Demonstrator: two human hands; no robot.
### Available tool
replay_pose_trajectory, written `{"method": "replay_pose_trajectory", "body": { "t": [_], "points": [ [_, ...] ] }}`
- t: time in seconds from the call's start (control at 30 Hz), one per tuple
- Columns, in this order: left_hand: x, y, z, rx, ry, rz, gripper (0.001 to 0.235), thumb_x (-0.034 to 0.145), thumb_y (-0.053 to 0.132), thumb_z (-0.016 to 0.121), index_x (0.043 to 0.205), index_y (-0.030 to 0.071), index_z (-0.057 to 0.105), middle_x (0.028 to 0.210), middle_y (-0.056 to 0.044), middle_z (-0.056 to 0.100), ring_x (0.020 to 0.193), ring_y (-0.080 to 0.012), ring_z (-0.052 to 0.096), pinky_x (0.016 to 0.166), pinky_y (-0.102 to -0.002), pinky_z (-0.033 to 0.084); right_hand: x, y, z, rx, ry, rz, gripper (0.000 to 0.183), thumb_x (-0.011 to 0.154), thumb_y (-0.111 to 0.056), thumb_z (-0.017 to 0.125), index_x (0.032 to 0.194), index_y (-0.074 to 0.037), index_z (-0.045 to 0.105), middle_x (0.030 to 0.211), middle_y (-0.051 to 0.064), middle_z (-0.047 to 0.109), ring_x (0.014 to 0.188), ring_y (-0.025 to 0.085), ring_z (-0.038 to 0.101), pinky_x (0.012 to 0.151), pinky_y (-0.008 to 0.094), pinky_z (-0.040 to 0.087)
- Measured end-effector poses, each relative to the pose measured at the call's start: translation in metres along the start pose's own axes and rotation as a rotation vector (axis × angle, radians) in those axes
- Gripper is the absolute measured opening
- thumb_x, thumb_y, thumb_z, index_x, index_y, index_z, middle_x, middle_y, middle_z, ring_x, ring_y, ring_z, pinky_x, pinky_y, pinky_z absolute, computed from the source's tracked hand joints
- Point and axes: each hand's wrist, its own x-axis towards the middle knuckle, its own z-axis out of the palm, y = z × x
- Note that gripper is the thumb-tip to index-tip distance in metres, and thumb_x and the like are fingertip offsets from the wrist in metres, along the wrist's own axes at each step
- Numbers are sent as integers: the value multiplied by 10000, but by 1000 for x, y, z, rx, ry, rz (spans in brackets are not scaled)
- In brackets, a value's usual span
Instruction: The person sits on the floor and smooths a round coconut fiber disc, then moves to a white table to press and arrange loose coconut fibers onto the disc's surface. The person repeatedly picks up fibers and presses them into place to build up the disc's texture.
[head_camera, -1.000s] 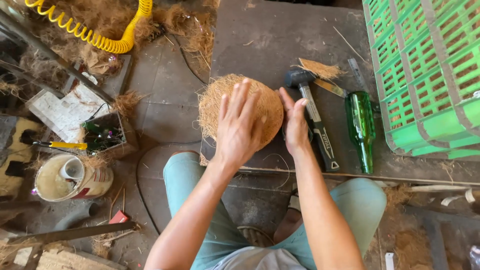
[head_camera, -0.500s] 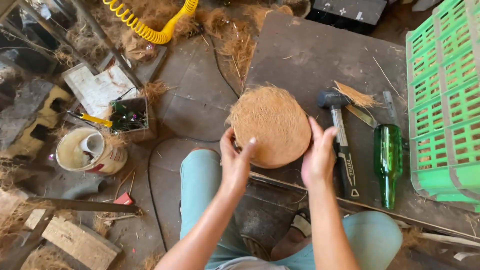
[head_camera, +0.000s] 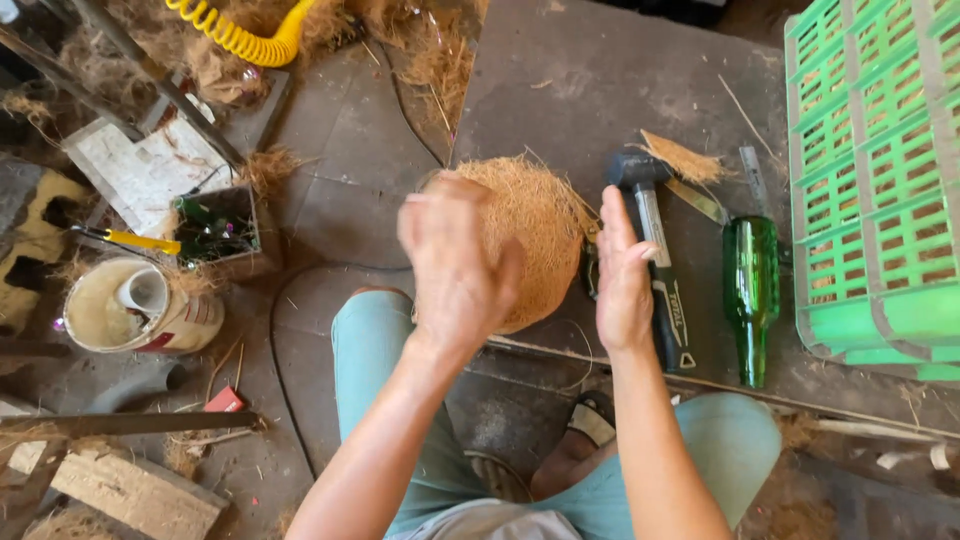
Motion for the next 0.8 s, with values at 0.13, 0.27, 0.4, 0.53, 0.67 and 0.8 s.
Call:
{"method": "replay_pose_trajectory", "body": {
  "t": [0.13, 0.27, 0.4, 0.53, 0.67, 0.8],
  "points": [
    [-11, 21, 19, 68, -532, -38, 543, 907, 249, 654, 1394, 38, 538, 1518, -220, 428, 1456, -418, 304, 1172, -585, 217, 11, 12, 10, -88, -26, -39, 915, 924, -681, -71, 1593, -108, 176, 1656, 151, 147, 1521, 361, 103, 1241, 499, 68],
    [-9, 22, 27, 201, -757, -87, 696, 994, 512, 382, 1508, 43, 393, 1588, -197, 330, 1500, -365, 226, 1205, -510, 122, 14, 13, 14, -34, -2, -69, 917, 930, -683, -74, 1594, -108, 188, 1660, 146, 144, 1524, 370, 78, 1244, 499, 42],
    [-5, 22, 23, 220, -812, -88, 708, 1003, 525, 338, 1518, 39, 369, 1589, -196, 322, 1498, -359, 233, 1202, -513, 125, 3, 19, 2, 8, 111, -24, 896, 932, -671, -66, 1595, -121, 178, 1658, 144, 147, 1524, 349, 92, 1239, 495, 47],
    [-6, 24, 24, 225, -840, -82, 715, 1011, 524, 305, 1523, 27, 345, 1596, -204, 293, 1504, -356, 200, 1204, -513, 95, -4, 27, 13, 69, 102, -49, 934, 912, -720, -56, 1595, -126, 173, 1662, 137, 150, 1527, 354, 81, 1242, 509, 37],
    [-9, 22, 26, 254, -867, -90, 734, 1019, 546, 229, 1551, 43, 280, 1631, -174, 215, 1516, -336, 149, 1210, -501, 71, 5, 39, 21, 44, -10, 25, 922, 913, -700, -92, 1593, -151, 199, 1652, 120, 194, 1520, 348, 91, 1251, 487, 20],
    [-12, 19, 28, 246, -866, -78, 744, 1019, 557, 226, 1558, 46, 263, 1636, -181, 191, 1517, -345, 137, 1212, -510, 73, 11, -48, 56, 30, 131, 390, 934, 904, -719, 35, 1571, -84, 193, 1633, 183, 149, 1508, 342, 92, 1234, 496, 23]
  ]
}}
